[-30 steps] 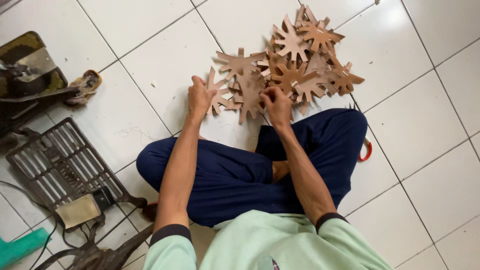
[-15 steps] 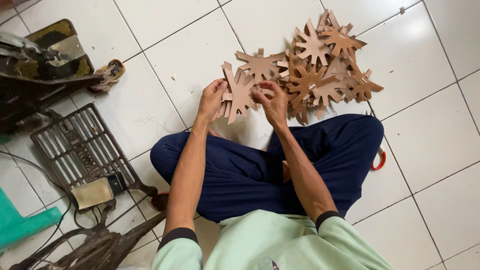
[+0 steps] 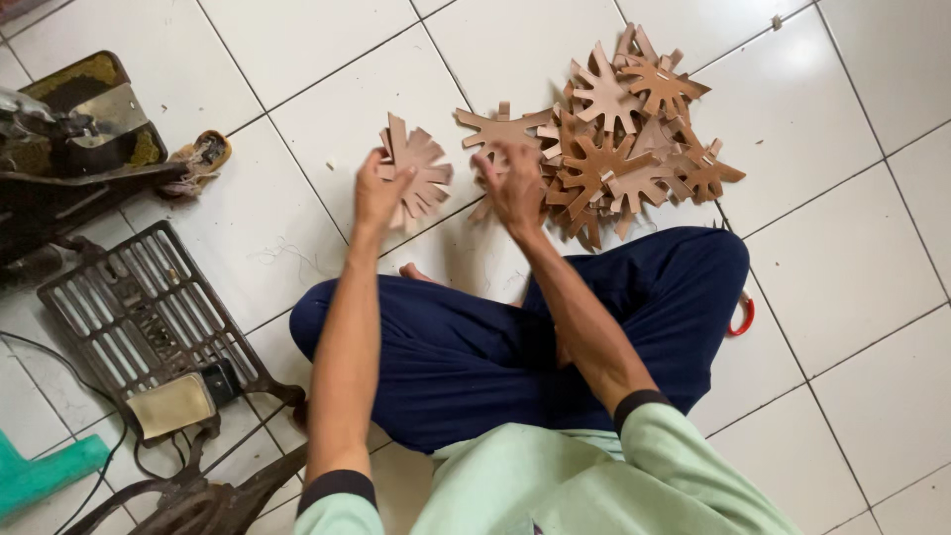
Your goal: The person sits on the floor and uses red-handled shears to trim the edges of star-shaped leather pieces. After trimming, the person stacks the finished pieces into a neat pile on the floor.
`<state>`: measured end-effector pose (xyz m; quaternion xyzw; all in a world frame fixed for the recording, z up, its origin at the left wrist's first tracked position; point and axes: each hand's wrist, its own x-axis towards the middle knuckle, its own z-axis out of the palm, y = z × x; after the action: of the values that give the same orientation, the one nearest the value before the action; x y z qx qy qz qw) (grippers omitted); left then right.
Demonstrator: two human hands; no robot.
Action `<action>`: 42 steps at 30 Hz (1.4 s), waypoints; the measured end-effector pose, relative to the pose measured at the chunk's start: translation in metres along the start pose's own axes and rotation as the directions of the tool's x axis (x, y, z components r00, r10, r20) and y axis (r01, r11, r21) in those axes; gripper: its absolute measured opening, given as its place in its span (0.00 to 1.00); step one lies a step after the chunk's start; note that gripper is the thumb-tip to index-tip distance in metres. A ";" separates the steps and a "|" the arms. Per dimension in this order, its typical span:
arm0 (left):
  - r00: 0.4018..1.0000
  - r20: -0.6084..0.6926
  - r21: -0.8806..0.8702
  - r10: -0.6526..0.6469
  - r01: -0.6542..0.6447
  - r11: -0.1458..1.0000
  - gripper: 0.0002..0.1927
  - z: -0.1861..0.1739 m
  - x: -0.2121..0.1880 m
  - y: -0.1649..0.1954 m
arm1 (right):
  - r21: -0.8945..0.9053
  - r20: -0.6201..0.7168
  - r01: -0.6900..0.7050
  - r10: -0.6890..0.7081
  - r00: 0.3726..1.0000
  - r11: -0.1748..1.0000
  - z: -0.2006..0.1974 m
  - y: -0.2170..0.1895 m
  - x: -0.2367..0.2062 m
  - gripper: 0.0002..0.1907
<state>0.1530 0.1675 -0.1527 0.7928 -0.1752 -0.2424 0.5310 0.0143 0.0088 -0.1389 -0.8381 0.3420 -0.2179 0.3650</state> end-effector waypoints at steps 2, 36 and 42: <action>0.999 0.040 -0.087 -0.025 0.029 0.996 0.18 -0.017 0.013 -0.011 | -0.448 -0.112 0.153 -0.225 0.968 0.881 -0.005 0.010 0.020 0.36; 0.973 -0.059 0.109 0.222 -0.215 0.971 0.23 -0.003 0.047 -0.018 | -0.448 0.027 0.409 -0.445 0.895 0.795 0.005 0.000 0.020 0.30; 0.926 -0.162 0.187 0.340 -0.310 0.932 0.36 -0.004 0.041 -0.011 | -0.238 0.334 0.241 -0.154 0.930 0.941 -0.006 0.021 0.047 0.26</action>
<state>0.1897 0.1528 -0.1700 0.8119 -0.2712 -0.0587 0.5136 0.0333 -0.0386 -0.1451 -0.9347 0.2201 -0.0697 0.2704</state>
